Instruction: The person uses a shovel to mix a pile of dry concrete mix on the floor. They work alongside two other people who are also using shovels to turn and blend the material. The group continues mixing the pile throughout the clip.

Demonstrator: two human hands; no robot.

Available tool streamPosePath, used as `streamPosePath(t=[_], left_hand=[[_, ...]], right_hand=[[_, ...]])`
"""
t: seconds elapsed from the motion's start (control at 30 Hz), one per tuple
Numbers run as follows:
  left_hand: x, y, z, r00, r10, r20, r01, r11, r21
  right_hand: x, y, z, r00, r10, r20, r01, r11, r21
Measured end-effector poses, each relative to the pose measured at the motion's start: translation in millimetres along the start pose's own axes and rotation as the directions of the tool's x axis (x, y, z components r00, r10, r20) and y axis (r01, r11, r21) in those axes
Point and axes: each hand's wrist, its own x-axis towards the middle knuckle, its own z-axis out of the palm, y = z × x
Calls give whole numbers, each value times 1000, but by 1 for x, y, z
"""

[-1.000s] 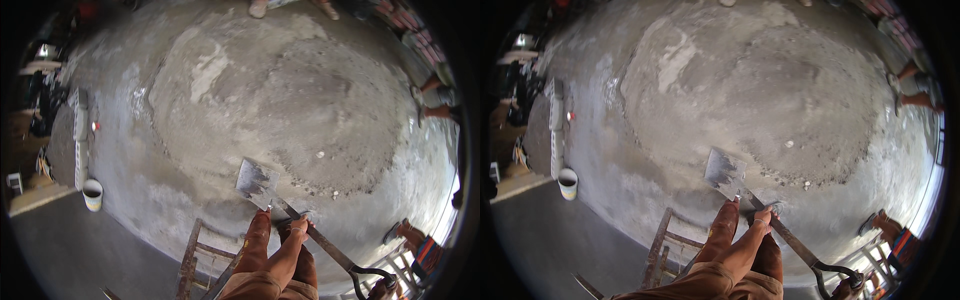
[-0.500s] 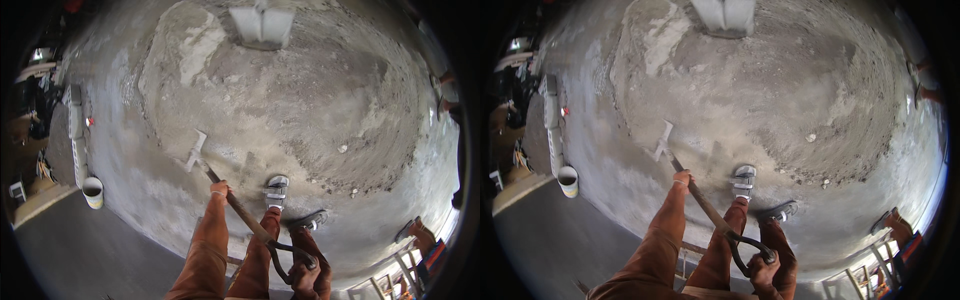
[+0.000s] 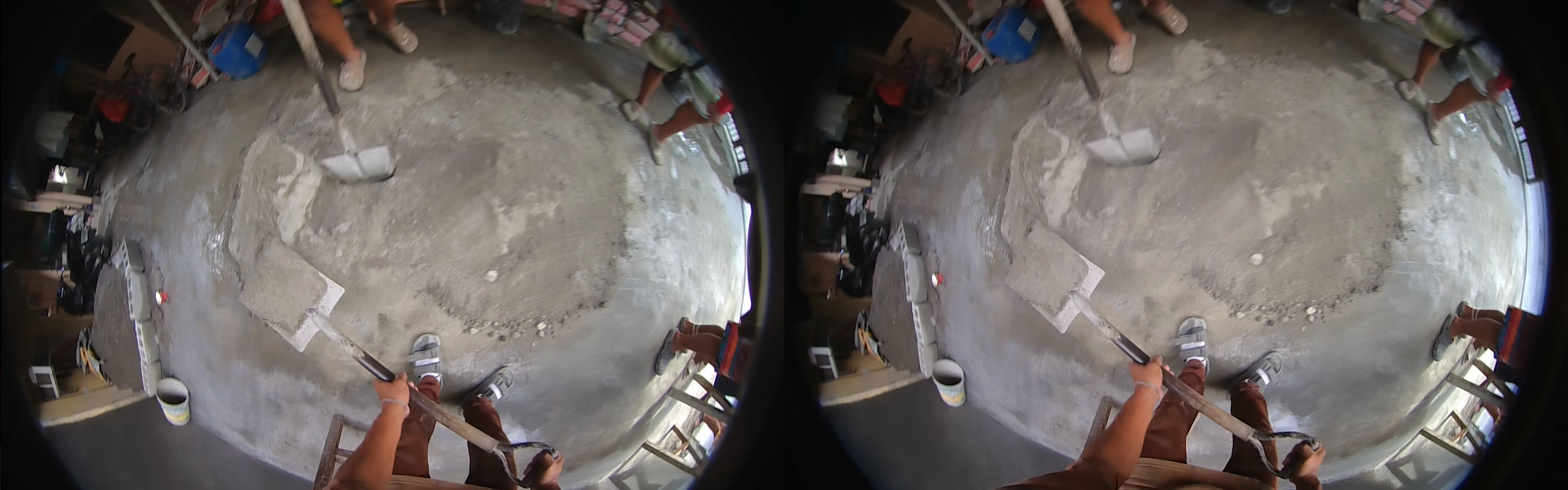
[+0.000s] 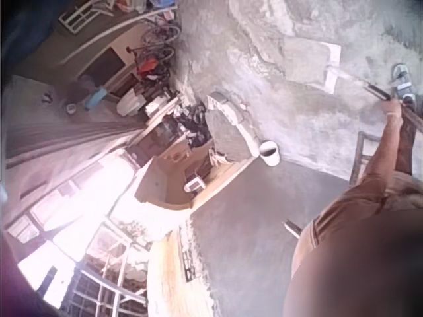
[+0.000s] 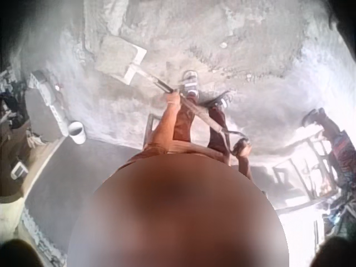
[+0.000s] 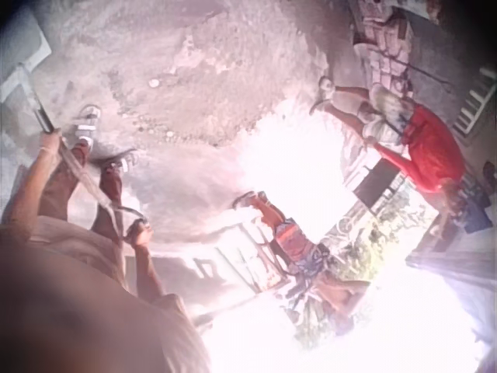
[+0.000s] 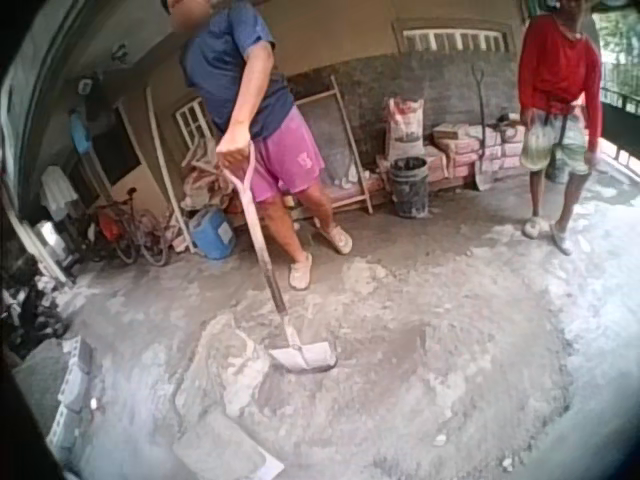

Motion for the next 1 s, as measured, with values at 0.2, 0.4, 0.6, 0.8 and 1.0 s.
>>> streamPosePath(t=[0.2, 0.4, 0.6, 0.8, 1.0], left_hand=[[-128, -17, 37, 934, 280, 224, -353, 832, 429], [-233, 21, 95, 862, 305, 404, -504, 440, 743], [-266, 43, 71, 787, 433, 439, -601, 698, 389], [-173, 63, 50, 917, 147, 370, -85, 980, -180], [-105, -19, 70, 917, -297, 266, 313, 950, -18]], right_hand=[[-44, 31, -122, 934, 340, -115, -322, 935, 147], [-63, 71, -159, 841, 540, 38, -542, 839, 50], [-80, 30, -156, 949, 311, 60, -316, 939, 135], [-99, -16, -92, 996, -55, 76, 35, 969, 245], [-113, -42, -106, 991, 107, -85, -94, 985, 143]])
